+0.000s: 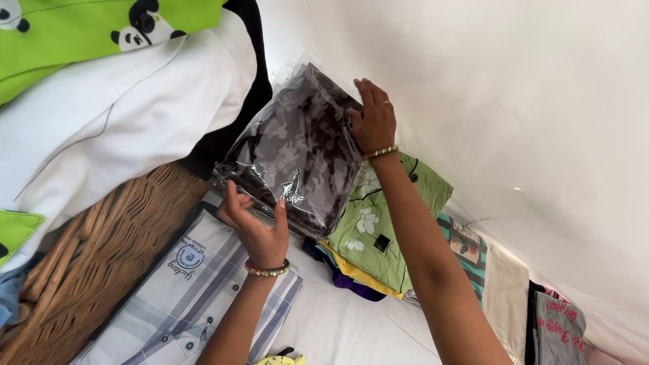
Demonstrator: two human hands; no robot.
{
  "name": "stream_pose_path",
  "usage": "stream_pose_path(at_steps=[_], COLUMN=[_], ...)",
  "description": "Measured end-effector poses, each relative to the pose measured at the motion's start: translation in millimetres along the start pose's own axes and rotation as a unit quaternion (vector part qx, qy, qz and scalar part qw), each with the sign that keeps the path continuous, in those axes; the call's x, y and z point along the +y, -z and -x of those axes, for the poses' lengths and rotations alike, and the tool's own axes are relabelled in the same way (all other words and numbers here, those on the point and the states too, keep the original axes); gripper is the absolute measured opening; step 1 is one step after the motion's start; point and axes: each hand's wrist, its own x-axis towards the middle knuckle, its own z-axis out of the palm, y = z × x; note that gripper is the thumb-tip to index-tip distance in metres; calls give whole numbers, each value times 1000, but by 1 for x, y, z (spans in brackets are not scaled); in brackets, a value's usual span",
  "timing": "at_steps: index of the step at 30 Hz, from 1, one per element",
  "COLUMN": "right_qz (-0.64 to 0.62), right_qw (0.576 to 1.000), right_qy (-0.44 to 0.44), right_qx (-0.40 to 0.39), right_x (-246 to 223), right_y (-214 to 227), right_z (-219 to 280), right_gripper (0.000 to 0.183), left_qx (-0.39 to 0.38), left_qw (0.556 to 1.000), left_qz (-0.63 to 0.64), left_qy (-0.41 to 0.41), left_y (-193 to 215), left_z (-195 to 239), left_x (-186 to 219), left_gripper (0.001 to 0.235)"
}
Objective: The person folds a dark camouflage-patterned garment and a yellow patterned garment on a white table. They then place each folded garment into a clear plastic bag and set the packaged items aside with other folded clothes.
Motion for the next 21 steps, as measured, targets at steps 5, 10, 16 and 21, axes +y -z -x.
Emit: stream_pose_path(at_steps=[5, 10, 16, 21], right_qz=[111, -44, -79, -82], right_qw=[980, 979, 976, 992], right_qy=[151, 168, 193, 91], right_qx=[59, 105, 67, -40], right_x=[1, -16, 34, 84], right_y=[-3, 68, 105, 101], right_z=[46, 176, 397, 583], right_gripper=[68, 56, 34, 32], left_qx=[-121, -173, -239, -289], left_qw=[899, 935, 896, 874], left_qz=[-332, -261, -348, -379], left_qy=[-258, -167, -136, -92], left_y=[2, 58, 162, 221], left_z=[-34, -3, 84, 173], left_x=[-1, 3, 11, 33], left_gripper=[68, 61, 38, 33])
